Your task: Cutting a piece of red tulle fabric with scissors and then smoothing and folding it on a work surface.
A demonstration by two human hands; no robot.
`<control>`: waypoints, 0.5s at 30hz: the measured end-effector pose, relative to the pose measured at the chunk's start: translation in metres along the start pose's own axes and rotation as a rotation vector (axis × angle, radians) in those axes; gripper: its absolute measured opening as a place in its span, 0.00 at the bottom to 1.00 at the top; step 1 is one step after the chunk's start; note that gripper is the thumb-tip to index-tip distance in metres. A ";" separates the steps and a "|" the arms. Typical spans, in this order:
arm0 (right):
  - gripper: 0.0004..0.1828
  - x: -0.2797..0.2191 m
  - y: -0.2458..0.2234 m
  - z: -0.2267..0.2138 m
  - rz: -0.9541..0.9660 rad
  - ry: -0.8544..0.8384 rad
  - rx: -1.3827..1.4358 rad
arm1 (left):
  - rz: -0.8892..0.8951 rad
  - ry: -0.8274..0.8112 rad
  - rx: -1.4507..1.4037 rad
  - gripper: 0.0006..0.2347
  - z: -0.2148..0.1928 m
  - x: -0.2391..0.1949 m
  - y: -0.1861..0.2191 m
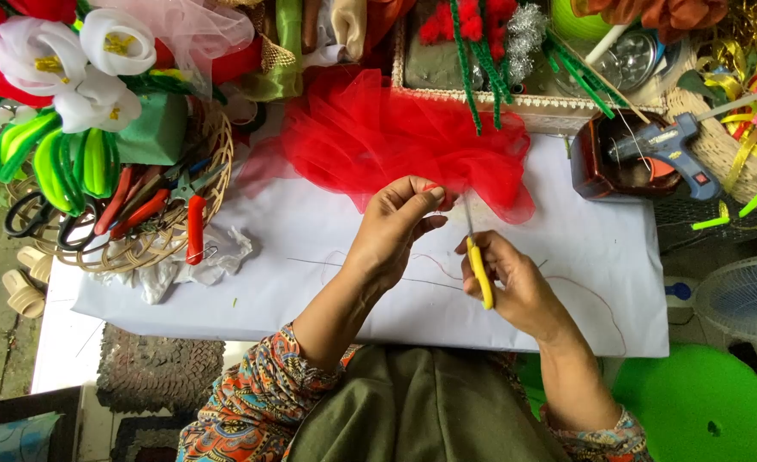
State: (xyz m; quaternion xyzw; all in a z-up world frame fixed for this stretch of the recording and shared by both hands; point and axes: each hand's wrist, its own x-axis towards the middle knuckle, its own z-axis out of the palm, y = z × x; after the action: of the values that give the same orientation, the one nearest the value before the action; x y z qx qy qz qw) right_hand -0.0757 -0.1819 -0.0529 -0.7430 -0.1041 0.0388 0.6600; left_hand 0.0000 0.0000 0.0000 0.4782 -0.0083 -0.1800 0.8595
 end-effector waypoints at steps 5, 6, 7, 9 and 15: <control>0.23 0.003 -0.009 0.006 -0.001 -0.054 -0.027 | 0.042 -0.023 -0.022 0.06 0.000 -0.004 0.005; 0.22 0.004 -0.010 0.007 -0.001 -0.069 -0.027 | 0.047 -0.024 -0.031 0.06 0.001 -0.005 0.007; 0.22 0.006 -0.013 0.007 -0.001 -0.069 -0.026 | 0.047 -0.023 -0.030 0.06 -0.002 -0.002 0.002; 0.22 0.008 -0.019 0.009 -0.016 -0.112 -0.067 | 0.043 -0.036 0.019 0.06 -0.009 0.004 -0.008; 0.21 0.013 -0.014 0.011 0.008 -0.135 -0.004 | 0.051 -0.041 0.013 0.05 -0.013 0.006 -0.009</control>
State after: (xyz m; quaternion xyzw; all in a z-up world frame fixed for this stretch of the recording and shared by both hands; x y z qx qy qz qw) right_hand -0.0670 -0.1668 -0.0390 -0.7406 -0.1452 0.0914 0.6496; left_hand 0.0057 0.0040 -0.0155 0.4797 -0.0392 -0.1677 0.8604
